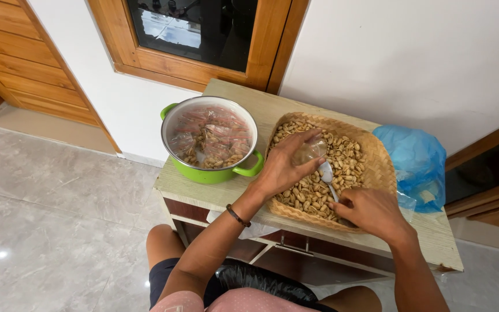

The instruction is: Packaging peanuts from a woven basket into small plastic bags using a metal spoon.

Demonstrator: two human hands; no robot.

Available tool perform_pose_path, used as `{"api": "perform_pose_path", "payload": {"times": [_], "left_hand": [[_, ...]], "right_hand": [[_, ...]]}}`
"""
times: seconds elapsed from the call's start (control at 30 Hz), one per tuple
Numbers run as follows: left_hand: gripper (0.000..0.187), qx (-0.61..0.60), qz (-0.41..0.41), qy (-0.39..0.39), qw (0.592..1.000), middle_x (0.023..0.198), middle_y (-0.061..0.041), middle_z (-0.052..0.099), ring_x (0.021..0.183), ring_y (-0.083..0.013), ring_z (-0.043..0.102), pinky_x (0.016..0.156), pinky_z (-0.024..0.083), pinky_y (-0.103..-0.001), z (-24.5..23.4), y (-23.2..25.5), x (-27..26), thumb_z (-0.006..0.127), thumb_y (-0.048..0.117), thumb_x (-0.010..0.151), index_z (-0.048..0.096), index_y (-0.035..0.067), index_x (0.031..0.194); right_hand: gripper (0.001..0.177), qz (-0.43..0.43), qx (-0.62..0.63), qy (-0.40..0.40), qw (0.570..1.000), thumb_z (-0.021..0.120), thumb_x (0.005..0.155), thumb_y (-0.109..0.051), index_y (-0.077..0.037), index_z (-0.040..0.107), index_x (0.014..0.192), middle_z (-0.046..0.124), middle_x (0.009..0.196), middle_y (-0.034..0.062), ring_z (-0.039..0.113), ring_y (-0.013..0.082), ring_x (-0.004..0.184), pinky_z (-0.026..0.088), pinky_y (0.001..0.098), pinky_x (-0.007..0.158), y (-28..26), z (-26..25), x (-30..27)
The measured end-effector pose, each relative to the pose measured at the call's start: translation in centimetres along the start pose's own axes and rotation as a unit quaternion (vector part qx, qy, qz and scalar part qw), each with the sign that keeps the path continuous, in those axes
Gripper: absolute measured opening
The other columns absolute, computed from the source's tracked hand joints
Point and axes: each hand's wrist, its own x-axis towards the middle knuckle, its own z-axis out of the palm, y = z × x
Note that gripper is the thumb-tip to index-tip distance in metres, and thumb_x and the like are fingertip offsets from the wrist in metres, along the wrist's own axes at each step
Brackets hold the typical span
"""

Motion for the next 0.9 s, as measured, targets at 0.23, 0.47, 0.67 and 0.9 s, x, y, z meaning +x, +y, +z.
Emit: {"api": "perform_pose_path", "payload": {"times": [0.23,0.47,0.67,0.9], "left_hand": [[0.064,-0.004,0.003,0.032,0.999,0.118,-0.012,0.072,0.114,-0.0327,0.069,0.104,0.053,-0.052,0.3,-0.4,-0.1,0.084,0.032,0.085,0.061,0.018,0.142],[0.061,0.025,-0.044,-0.056,0.997,0.139,-0.015,0.066,0.129,-0.0289,0.065,0.110,0.051,-0.051,-0.6,1.3,0.2,0.066,0.046,0.095,0.048,0.023,0.148],[0.062,0.032,-0.056,-0.065,0.996,0.140,-0.014,0.065,0.128,-0.0281,0.064,0.108,0.051,-0.049,-0.7,1.5,0.3,0.061,0.053,0.096,0.047,0.024,0.149],[0.064,0.032,-0.068,-0.072,0.995,0.138,-0.015,0.066,0.128,-0.0283,0.064,0.107,0.052,-0.048,-0.8,1.7,0.3,0.060,0.056,0.096,0.046,0.026,0.150]], "right_hand": [[0.023,0.048,0.119,0.079,0.989,0.059,0.102,-0.019,-0.010,0.078,0.111,0.080,0.083,0.0231,0.075,0.0462,0.081,0.055,0.0539,0.076,3.0,0.6,0.3],[0.022,0.035,0.461,0.257,0.848,0.064,0.104,-0.007,-0.001,0.071,0.125,0.071,0.089,0.0137,0.065,0.0204,0.078,0.053,0.0314,0.072,9.2,3.9,0.9],[0.024,-0.118,0.648,0.307,0.687,0.069,0.102,-0.026,-0.003,0.068,0.107,0.071,0.094,0.0107,0.069,0.0191,0.079,0.055,0.0271,0.070,15.8,7.8,-0.3],[0.036,-0.035,0.455,0.364,0.812,0.048,0.121,-0.030,-0.004,0.062,0.098,0.060,0.081,0.0074,0.051,0.0150,0.068,0.045,0.0296,0.067,11.6,6.4,-2.8]]}}
